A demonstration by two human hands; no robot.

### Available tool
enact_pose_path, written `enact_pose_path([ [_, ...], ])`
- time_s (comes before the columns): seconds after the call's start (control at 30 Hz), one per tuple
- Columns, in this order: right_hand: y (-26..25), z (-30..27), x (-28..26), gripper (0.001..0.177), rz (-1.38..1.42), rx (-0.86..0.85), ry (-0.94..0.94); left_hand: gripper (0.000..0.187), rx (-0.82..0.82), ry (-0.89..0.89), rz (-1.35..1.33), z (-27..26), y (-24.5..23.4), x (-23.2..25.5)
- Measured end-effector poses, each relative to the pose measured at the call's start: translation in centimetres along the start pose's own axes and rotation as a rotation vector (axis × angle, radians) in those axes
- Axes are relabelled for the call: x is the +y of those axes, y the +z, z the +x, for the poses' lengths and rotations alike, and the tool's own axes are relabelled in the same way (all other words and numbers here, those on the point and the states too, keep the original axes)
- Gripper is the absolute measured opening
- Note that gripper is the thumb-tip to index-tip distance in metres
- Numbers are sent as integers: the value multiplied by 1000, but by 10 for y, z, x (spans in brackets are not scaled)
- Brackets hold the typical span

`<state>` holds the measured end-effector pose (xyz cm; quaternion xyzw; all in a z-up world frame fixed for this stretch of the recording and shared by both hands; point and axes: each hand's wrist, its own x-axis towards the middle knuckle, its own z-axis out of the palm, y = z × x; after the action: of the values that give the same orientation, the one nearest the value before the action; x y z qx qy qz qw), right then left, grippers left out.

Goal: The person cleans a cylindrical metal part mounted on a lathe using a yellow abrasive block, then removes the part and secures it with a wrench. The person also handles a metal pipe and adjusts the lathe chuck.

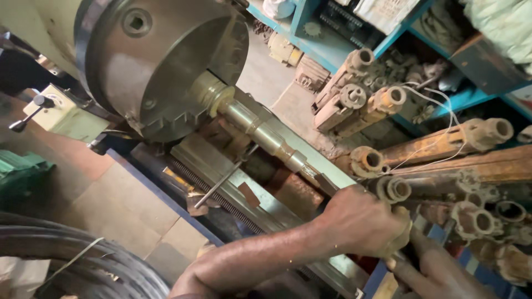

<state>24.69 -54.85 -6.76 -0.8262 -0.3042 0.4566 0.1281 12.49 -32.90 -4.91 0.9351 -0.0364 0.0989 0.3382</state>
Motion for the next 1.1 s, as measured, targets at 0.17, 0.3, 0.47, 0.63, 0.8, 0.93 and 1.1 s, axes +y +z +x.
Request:
enact_pose_path([
  [0.17,-5,-11,-13,89,-367,34,104,36,140,6,71,5,24,-10],
  [0.3,3,-12,-14,75,-672,30,231,61,418,200,163,-1,38,-17],
  [0.47,12,-1,-10,59,-899,25,114,71,566,288,206,-5,43,-31],
  [0.63,10,8,22,50,-1028,289,-272,65,657,223,375,2,51,-42],
  [0.8,-13,24,48,48,-851,0,-78,68,651,142,256,3,58,-33],
  [0.93,-29,31,45,43,-652,13,-243,66,473,67,226,4,58,-28],
  [1.1,-40,20,18,42,-743,-84,-213,61,608,4,183,2,42,-13],
])
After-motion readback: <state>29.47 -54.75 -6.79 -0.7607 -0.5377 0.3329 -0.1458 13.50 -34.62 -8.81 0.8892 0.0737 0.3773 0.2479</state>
